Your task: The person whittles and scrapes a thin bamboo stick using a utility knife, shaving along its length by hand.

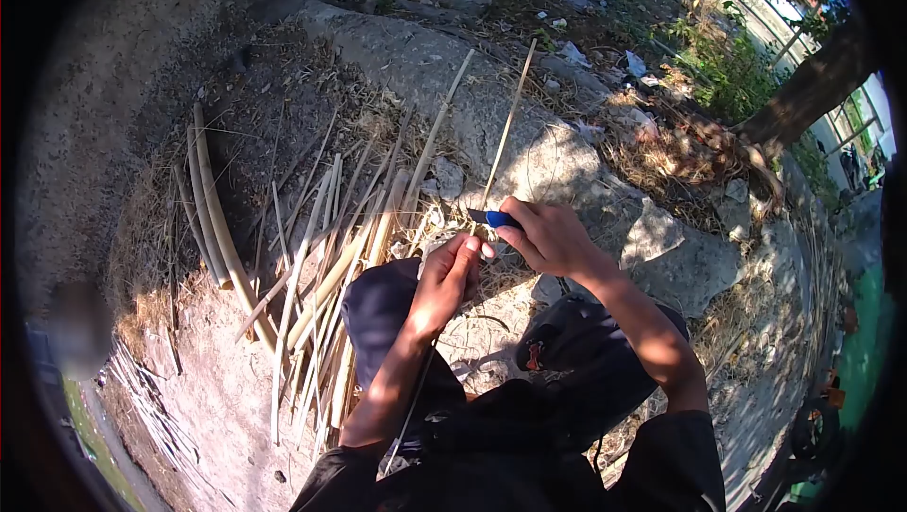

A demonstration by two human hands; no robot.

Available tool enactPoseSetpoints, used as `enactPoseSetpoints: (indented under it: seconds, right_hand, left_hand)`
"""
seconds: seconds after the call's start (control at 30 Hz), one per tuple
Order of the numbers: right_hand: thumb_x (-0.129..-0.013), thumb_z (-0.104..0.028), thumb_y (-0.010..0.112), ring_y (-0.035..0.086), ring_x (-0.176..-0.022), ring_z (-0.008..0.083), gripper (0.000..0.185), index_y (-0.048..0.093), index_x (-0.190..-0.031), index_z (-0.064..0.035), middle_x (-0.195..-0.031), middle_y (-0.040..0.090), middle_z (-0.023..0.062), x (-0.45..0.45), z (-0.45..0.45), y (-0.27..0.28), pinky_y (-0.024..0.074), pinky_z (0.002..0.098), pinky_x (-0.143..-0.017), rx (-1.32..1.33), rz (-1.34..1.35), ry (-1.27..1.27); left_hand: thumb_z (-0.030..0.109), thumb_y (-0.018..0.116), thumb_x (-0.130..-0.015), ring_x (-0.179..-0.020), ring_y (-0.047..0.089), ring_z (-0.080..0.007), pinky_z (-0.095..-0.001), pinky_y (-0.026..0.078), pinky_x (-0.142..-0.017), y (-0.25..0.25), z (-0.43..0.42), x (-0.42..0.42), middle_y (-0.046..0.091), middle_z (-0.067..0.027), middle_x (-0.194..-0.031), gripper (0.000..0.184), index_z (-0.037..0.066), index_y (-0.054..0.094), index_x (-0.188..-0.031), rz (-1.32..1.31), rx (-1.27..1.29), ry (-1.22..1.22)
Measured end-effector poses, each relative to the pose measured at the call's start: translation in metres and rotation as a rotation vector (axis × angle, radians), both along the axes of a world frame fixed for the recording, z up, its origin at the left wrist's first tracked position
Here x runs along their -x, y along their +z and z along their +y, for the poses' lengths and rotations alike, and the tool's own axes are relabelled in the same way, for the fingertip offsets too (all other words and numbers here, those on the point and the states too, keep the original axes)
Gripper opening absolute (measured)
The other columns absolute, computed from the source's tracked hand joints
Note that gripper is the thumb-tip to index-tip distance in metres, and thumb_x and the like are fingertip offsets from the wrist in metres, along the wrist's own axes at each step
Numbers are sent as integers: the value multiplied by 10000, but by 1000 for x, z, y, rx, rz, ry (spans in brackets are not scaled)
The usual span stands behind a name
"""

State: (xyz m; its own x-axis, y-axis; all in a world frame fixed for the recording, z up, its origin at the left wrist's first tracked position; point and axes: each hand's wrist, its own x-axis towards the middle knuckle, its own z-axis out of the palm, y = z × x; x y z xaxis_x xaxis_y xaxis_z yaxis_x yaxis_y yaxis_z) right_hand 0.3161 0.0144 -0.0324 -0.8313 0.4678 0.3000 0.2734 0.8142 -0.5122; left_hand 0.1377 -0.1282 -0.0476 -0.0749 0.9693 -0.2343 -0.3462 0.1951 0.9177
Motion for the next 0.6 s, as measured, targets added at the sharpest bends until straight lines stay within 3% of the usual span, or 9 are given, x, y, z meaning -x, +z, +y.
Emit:
enactPoseSetpoints:
  seconds: [0.13, 0.2, 0.3, 0.43, 0.5, 0.53, 0.6]
  right_hand:
    - [-1053, -342, 577, 685, -680, 403, 270, 556, -1103, -77, -797, 692, 155, 2, -4, -9, 499, 497, -575, -49, -12, -60]
    - [-1051, -362, 573, 688, -664, 389, 279, 562, -1081, -85, -772, 695, 144, 7, -3, -12, 501, 495, -570, -74, 7, -86]
    - [-1048, -371, 578, 690, -649, 382, 299, 565, -1085, -75, -745, 692, 140, 10, -7, -18, 501, 499, -559, -85, -23, -122]
    - [-1027, -338, 625, 680, -583, 372, 277, 574, -1068, -69, -698, 682, 142, 18, -6, -18, 515, 470, -508, -192, 5, -122]
    - [-1007, -330, 657, 675, -570, 370, 275, 575, -1055, -72, -692, 675, 145, 21, -9, -28, 511, 477, -483, -207, -34, -157]
    - [-994, -336, 675, 671, -550, 361, 289, 570, -1047, -72, -700, 675, 139, 23, -8, -35, 507, 479, -463, -239, -5, -157]
    - [-992, -336, 678, 673, -546, 353, 290, 570, -1044, -72, -709, 679, 133, 26, -4, -45, 507, 478, -461, -272, -20, -160]
  left_hand:
    - [320, 483, -1145, -519, 362, -32, -250, 298, -486, -12, 1, -5, 418, 75, -613, 339, 54, 655, -1024, 134, -7, 68]
    - [294, 503, -1134, -539, 403, -45, -278, 317, -503, -20, 5, -3, 437, 57, -610, 331, 40, 662, -993, 352, -38, 122]
    - [236, 544, -1103, -526, 499, -160, -350, 395, -534, -17, 5, -2, 525, -63, -602, 264, 31, 656, -981, 577, -48, 174]
    - [260, 537, -1106, -518, 522, -164, -353, 400, -516, -22, 3, 0, 551, -62, -614, 284, 8, 617, -1000, 757, -135, 212]
    - [222, 535, -1096, -554, 582, -316, -410, 449, -569, -17, 2, -1, 575, -172, -649, 264, -2, 584, -967, 783, -180, 274]
    - [199, 530, -1091, -633, 608, -438, -445, 467, -603, -10, 0, -2, 589, -233, -709, 250, -3, 560, -947, 771, -115, 257]
    - [178, 552, -1079, -646, 616, -461, -485, 449, -578, -19, 1, -3, 596, -252, -719, 216, 4, 546, -950, 796, -143, 291]
